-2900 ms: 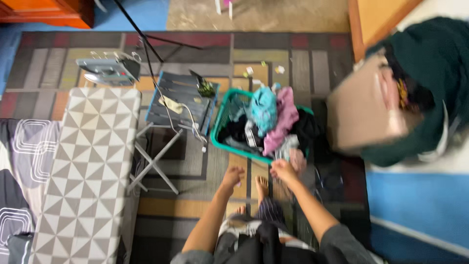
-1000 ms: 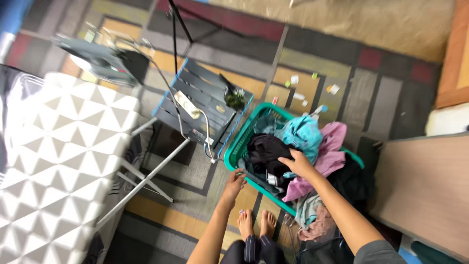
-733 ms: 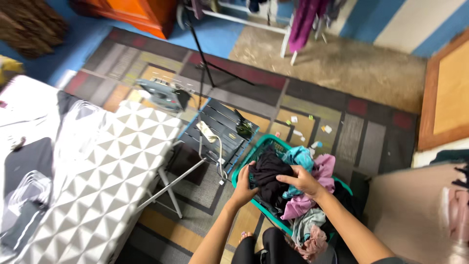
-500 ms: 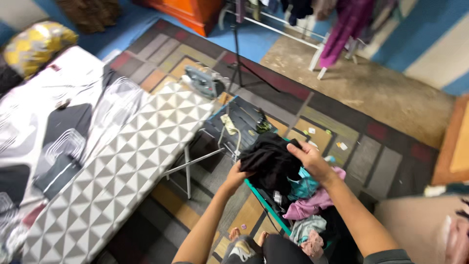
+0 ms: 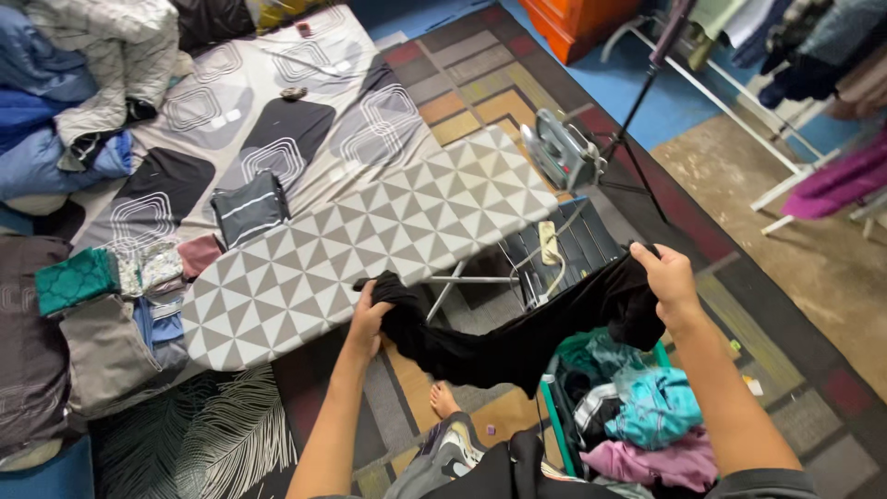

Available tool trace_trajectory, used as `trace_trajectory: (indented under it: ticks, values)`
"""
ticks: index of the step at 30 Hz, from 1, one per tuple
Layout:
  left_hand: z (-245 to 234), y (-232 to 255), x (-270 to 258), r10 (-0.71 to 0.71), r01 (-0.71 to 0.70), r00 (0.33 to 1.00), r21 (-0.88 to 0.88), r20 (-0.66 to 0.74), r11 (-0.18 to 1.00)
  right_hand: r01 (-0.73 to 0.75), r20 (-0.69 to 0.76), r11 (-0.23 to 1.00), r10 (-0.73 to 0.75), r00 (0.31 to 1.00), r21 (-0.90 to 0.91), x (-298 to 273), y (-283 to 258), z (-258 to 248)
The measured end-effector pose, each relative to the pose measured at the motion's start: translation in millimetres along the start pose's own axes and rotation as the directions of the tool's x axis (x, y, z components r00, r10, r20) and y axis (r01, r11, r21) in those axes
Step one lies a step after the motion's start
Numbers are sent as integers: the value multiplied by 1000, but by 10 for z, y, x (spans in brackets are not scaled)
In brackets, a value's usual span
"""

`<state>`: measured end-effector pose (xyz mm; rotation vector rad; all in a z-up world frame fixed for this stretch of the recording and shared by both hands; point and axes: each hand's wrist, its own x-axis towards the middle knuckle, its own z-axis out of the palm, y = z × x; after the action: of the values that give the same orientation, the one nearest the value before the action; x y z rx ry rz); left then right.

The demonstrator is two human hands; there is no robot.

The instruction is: The person irons a pair of gray shorts on an ironing board, then folds them and places them on a nearby bed. The person then picks up a black garment from a laundry basket, unfolds it, and lays it on the ironing board.

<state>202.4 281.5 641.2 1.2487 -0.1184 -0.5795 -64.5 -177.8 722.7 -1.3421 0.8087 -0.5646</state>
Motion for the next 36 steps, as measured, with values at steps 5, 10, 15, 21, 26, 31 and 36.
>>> trace_trajectory:
  ticks: [5, 10, 15, 21, 26, 31, 36]
  values:
    - [-216, 524, 128, -60, 53, 995, -82, -85, 995, 39, 321, 982, 21, 947, -183, 77, -530, 931]
    - [198, 1033, 294, -72, 83, 995, -183, 67, 980, 278, 661, 899, 16, 751, -337, -132, -1041, 1949]
    - [733, 1312, 322, 85, -47, 948, -131, 305, 990, 467, 833, 842, -39, 552, -270, -296, -826, 3048]
    - [642, 1179, 259, 477, -516, 857, 306, 197, 800, 461, 743, 849, -130, 657, -259, -175, -660, 3636]
    - [179, 281, 191, 572, -523, 801, 669, 174, 528, -223, 660, 945, 11, 751, 239, -162, -1293, 3481]
    - [-150, -496, 117, 145, -48, 987, 740, -68, 671, -220, 533, 932, 35, 846, 288, -54, -1938, 2893]
    - [59, -282, 131, -245, 245, 951, -22, -187, 969, 131, 726, 972, 54, 686, -195, 29, -1703, 2519]
